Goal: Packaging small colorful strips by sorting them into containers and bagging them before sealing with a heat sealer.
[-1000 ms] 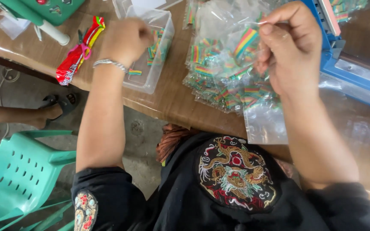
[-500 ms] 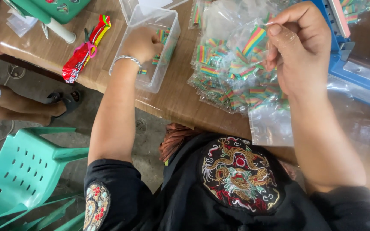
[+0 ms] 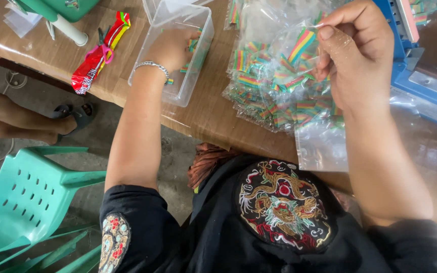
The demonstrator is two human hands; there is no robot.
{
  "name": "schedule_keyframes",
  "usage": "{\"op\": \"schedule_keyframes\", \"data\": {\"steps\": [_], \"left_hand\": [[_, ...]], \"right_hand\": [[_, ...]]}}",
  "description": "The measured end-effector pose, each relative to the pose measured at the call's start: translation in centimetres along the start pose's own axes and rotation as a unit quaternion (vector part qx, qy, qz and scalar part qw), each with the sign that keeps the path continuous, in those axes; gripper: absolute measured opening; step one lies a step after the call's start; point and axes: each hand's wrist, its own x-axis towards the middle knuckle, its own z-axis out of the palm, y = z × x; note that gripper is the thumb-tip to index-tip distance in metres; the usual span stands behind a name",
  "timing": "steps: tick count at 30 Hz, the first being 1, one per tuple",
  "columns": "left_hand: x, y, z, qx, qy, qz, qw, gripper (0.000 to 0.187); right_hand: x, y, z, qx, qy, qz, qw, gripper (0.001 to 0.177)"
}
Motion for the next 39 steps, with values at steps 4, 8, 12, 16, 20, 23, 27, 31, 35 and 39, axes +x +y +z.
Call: {"op": "schedule_keyframes", "data": {"steps": [4, 8, 12, 16, 20, 23, 27, 31, 35, 39], "left_hand": [[1.2, -1.8, 1.5, 0.030, 0.030, 0.008, 0.999, 0.041], [-1.0, -0.1, 0.4, 0.018, 0.014, -0.033, 0.999, 0.034], [0.6, -2.7, 2.7, 0.082, 0.087, 0.039, 0.992, 0.040], [-0.3, -2.3, 2.5, 0.085, 0.110, 0.076, 0.987, 0.047], [-0.1, -2.6, 2.9, 0.102, 0.131, 0.110, 0.980, 0.046], [0.0, -2.6, 3.3, 0.153, 0.132, 0.121, 0.972, 0.065], [0.0, -2.5, 3.3, 0.187, 0.128, 0.151, 0.962, 0.014], [1.0, -3.7, 4.0, 0.232, 0.145, 0.177, 0.945, 0.027], [0.9, -3.4, 3.9, 0.217, 0.148, 0.182, 0.948, 0.038], [0.0, -2.6, 3.0, 0.158, 0.147, 0.126, 0.968, 0.026]], "right_hand": [[-0.1, -0.3, 0.1, -0.003, 0.003, -0.005, 1.000, 0.008], [0.0, -0.3, 0.2, 0.005, 0.012, 0.005, 1.000, 0.008], [0.0, -0.3, 0.3, 0.004, 0.008, 0.004, 1.000, 0.010], [0.0, -0.1, 0.4, -0.001, 0.012, 0.008, 1.000, 0.013], [0.0, 0.0, 0.2, -0.001, 0.005, 0.001, 1.000, 0.014], [0.0, 0.2, 0.1, 0.015, 0.002, 0.012, 1.000, 0.014], [0.0, 0.2, 0.3, 0.007, -0.001, 0.001, 1.000, 0.015], [-0.1, 0.1, 0.3, 0.002, -0.001, -0.004, 1.000, 0.014], [-0.2, 0.0, 0.4, -0.007, 0.001, 0.001, 1.000, 0.016], [-0.1, 0.0, 0.5, -0.019, -0.004, -0.003, 1.000, 0.011]]}}
